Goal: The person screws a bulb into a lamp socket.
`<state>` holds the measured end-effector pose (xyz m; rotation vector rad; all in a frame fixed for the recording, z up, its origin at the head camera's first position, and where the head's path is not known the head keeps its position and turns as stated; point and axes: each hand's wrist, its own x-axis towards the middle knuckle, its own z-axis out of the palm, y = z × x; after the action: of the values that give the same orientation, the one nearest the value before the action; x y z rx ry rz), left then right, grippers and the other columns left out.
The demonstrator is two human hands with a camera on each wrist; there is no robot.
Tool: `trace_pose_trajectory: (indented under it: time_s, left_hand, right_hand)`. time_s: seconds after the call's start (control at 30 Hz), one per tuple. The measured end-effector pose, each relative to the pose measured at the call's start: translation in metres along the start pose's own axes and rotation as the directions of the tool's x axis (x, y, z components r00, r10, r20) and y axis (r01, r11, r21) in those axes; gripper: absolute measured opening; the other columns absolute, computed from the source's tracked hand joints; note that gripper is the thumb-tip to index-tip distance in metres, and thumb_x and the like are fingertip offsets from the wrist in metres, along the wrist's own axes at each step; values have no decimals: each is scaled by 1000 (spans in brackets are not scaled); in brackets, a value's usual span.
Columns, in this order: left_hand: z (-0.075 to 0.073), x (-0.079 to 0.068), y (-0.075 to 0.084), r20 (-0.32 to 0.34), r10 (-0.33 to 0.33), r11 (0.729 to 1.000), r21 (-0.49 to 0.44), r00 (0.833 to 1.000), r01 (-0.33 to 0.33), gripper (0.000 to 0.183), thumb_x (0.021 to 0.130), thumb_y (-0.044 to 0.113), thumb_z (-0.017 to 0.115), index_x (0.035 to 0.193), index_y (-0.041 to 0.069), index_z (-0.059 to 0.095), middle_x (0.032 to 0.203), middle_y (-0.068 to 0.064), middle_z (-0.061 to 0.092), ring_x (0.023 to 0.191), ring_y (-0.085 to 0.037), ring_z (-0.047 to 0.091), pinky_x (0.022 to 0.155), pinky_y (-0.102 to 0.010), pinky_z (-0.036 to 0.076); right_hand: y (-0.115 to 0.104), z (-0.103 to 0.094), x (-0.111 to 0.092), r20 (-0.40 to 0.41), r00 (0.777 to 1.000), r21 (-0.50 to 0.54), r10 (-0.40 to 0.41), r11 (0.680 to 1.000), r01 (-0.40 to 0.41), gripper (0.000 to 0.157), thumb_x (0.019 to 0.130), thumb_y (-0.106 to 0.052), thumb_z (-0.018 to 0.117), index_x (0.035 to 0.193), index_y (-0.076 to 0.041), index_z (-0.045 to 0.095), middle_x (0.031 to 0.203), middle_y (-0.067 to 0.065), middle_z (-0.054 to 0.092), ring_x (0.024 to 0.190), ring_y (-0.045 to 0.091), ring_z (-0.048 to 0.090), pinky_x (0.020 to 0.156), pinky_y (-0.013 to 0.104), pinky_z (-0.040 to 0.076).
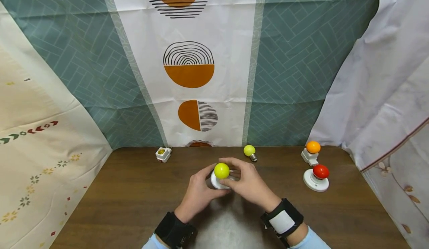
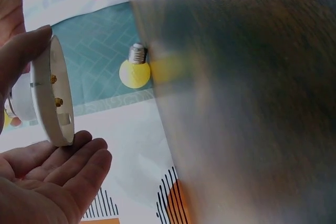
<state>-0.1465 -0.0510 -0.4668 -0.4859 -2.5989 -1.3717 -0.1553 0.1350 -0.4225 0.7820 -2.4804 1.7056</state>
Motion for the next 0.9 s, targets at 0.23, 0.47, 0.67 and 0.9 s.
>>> trace_pose_trajectory:
  time_s: [0.23, 0.47, 0.67, 0.9]
  left_hand:
    - [0, 0, 0, -12, 20, 1000, 0, 1000, -20, 72, 64, 47, 81, 126, 21, 55, 112, 10, 55, 99, -8, 52, 83, -36, 46]
    - [0, -1, 1, -21, -8, 1000, -8, 1000, 8, 75, 63, 46, 82, 127, 22, 54, 113, 11, 55, 99, -9, 52, 84, -37, 45]
    - [-1, -2, 1, -24, -3, 1000, -15, 1000, 3, 73, 63, 43, 83, 127, 23, 54, 114, 12, 55, 101, -9, 51, 86, -39, 44]
    - [-1, -1, 2, -32, -4, 1000, -16, 999, 4, 73, 63, 50, 80, 126, 24, 54, 114, 13, 55, 100, -7, 51, 85, -36, 45]
  right_hand:
    - [1, 2, -2, -71, 997, -27, -12, 1000, 10, 52, 73, -28, 79, 120, -28, 58, 115, -9, 59, 97, 16, 60, 79, 31, 49]
    - [2, 4, -4, -111, 994, -13, -14, 1000, 12, 53, 71, -29, 80, 119, -25, 59, 112, -7, 60, 94, 15, 61, 76, 31, 49]
    - [-1, -1, -4, -62, 998, -56, -2, 998, -1, 63, 69, -34, 81, 126, -30, 53, 119, -6, 57, 98, 12, 59, 78, 28, 48]
    - [-5, -9, -2, 1, 997, -38, -75, 996, 75, 67, 73, -25, 78, 133, -21, 49, 129, -2, 52, 112, 14, 52, 85, 32, 45]
